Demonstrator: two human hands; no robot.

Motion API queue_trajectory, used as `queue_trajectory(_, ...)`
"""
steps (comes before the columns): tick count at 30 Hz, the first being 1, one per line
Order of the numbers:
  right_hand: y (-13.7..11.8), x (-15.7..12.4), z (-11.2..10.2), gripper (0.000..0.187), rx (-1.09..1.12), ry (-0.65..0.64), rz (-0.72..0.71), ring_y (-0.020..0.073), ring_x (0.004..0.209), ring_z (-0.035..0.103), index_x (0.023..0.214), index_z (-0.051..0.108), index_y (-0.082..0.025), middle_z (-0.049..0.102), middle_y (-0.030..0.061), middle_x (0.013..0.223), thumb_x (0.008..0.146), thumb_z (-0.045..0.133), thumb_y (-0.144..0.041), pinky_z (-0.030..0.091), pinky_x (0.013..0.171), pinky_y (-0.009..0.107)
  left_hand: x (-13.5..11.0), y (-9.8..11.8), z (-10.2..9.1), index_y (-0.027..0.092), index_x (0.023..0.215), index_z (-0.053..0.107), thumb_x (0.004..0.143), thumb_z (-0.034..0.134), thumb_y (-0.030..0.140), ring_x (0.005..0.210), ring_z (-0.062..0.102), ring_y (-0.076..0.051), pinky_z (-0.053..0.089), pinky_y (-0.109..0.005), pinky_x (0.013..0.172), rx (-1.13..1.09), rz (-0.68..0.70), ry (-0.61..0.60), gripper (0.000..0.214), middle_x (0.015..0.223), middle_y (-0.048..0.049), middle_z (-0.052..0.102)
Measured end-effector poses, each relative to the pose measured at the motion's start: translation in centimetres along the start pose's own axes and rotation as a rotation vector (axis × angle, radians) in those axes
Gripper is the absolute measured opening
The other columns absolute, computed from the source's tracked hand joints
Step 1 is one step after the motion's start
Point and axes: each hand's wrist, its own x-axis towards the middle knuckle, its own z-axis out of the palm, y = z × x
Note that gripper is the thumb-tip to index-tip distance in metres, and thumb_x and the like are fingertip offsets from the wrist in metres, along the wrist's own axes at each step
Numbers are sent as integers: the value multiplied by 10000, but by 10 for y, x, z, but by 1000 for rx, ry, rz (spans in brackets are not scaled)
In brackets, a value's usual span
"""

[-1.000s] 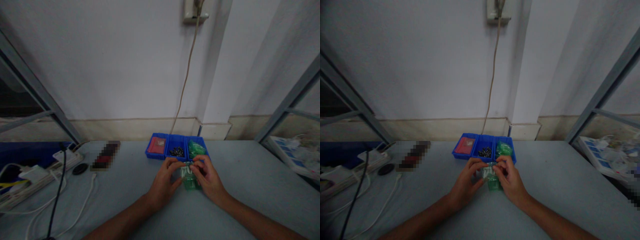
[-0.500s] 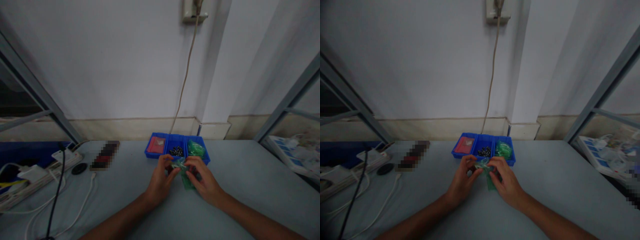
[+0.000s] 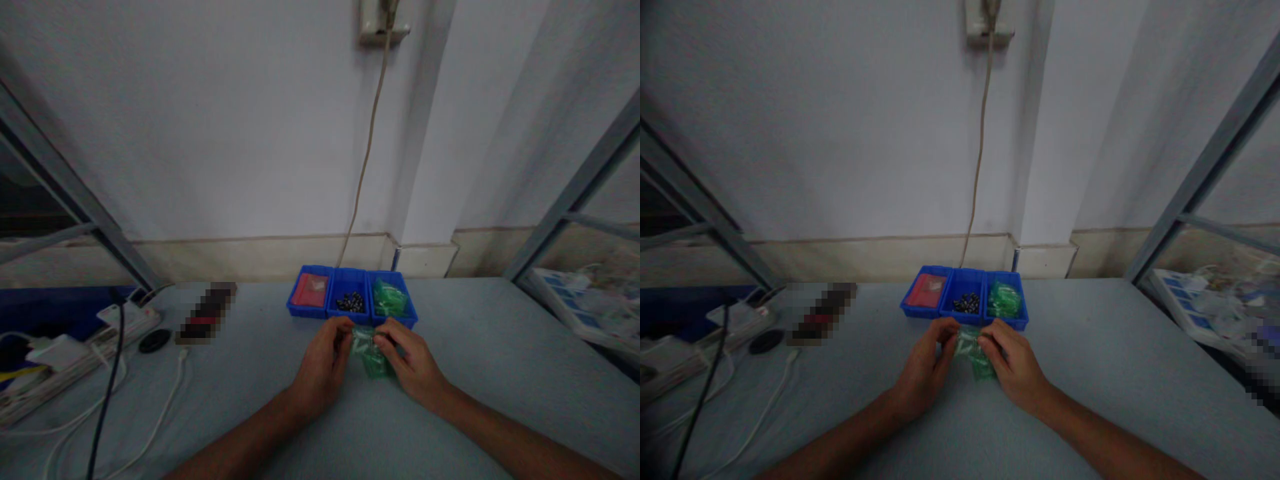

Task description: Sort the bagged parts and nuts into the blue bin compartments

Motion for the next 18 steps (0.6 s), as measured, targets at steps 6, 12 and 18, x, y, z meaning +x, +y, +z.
queue_trajectory(6,3,-1,2,261,48,-8,107,174,730,589,935,640,-219,614,-3,807,1098,538,-396,446,687,277,1,-5,0,330,1453,518,938,632,40,953,602,-181,538,-304,815,17,164,20,601,1221,-60,584)
queue_trajectory(12,2,-1,1,264,71,-10,142,177,738,617,988,658,-223,645,4,825,1103,519,-415,473,687,277,3,-3,-3,262,1143,710,996,682,196,1031,603,-218,510,-378,933,141,113,45,163,1249,-77,577)
queue_trajectory(18,4,-1,4,252,36,66,57,200,848,640,1318,610,-272,665,53,1072,1074,563,-311,540,770,309,6,2,-5,197,957,632,1105,496,369,783,559,-183,431,-297,724,28,-123,14,264,862,-11,620)
